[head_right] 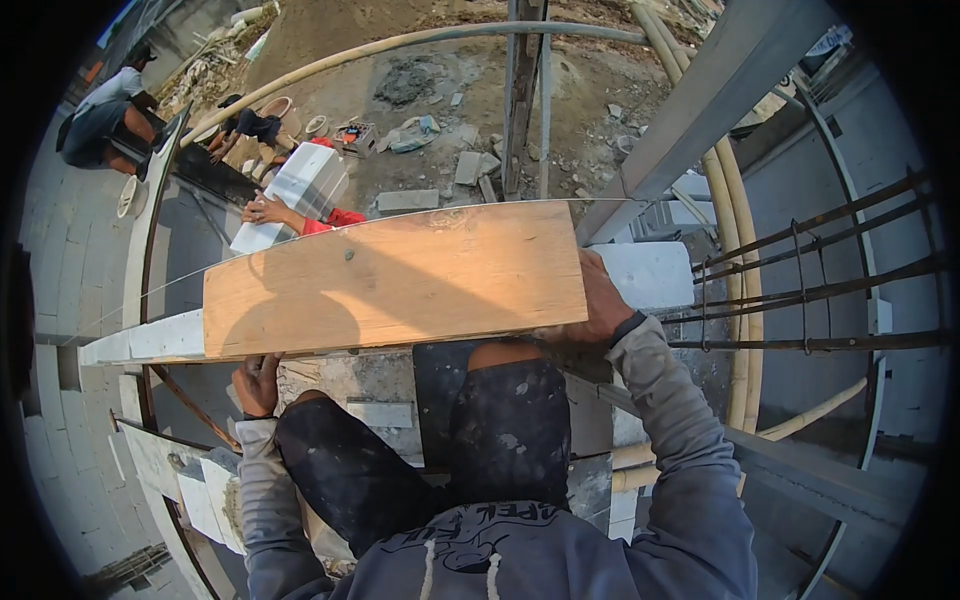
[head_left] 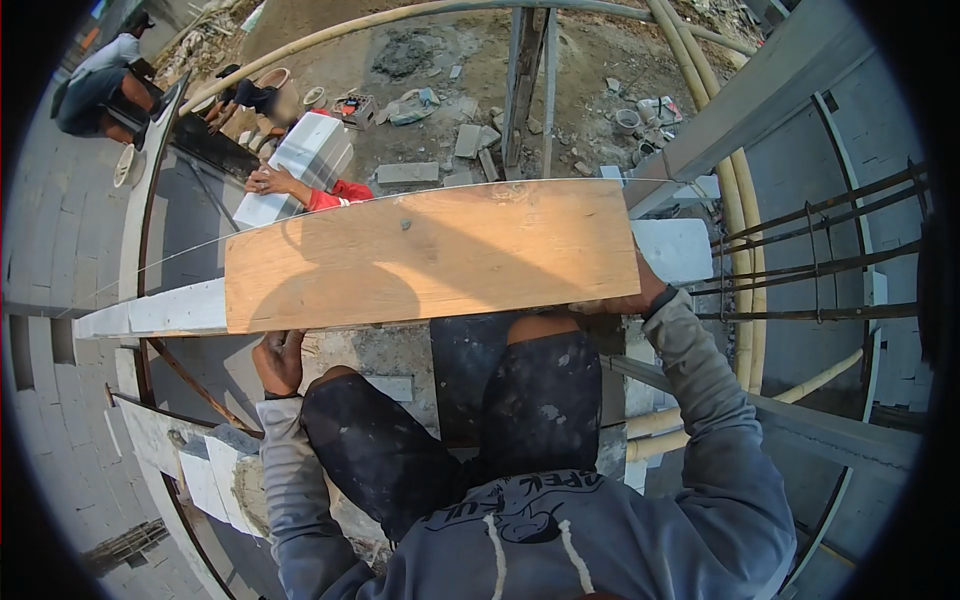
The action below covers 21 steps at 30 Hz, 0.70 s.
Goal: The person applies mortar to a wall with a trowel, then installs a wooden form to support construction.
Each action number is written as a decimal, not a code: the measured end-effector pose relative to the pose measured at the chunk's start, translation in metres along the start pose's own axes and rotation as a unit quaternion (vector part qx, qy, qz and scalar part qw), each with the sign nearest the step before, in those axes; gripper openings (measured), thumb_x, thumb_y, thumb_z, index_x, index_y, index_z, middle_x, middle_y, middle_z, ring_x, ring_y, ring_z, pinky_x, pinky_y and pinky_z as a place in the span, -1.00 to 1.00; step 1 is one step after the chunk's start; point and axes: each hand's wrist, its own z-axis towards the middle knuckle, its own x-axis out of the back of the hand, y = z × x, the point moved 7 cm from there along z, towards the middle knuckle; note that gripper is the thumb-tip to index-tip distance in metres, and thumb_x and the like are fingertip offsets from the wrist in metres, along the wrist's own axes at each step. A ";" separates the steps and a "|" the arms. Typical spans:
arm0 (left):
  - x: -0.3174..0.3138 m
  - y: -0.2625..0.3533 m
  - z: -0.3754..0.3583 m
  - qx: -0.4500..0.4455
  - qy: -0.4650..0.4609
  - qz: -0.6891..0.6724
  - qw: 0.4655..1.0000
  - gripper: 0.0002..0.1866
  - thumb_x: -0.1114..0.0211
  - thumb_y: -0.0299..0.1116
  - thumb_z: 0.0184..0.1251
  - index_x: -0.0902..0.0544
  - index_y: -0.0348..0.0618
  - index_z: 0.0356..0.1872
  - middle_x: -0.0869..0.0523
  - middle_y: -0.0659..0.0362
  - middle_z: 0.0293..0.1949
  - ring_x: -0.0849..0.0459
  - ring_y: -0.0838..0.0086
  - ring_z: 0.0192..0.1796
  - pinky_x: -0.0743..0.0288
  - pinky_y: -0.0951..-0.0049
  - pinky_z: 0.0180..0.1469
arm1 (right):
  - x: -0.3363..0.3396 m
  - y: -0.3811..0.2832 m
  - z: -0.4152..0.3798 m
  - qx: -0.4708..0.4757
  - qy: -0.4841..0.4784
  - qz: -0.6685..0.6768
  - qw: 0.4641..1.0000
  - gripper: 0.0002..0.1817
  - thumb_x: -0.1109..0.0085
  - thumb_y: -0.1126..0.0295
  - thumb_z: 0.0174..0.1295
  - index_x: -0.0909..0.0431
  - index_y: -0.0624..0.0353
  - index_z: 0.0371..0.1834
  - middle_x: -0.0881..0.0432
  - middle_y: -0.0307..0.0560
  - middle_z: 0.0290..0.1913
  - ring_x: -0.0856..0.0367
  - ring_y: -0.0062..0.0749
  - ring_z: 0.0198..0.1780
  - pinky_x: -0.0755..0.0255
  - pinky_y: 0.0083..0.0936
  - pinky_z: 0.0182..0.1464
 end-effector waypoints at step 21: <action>0.004 -0.007 0.001 -0.005 -0.001 -0.027 1.000 -0.75 -0.33 -0.25 0.12 -0.65 -0.28 -0.44 -0.58 -0.10 -0.58 -0.56 0.08 -0.55 -0.35 0.31 -0.52 | -0.014 0.012 -0.008 -0.117 -0.066 0.106 0.985 -0.30 -0.54 0.32 -0.24 -0.44 0.19 0.06 -0.58 -0.06 -0.02 -0.54 -0.29 0.01 -0.44 -0.40 0.04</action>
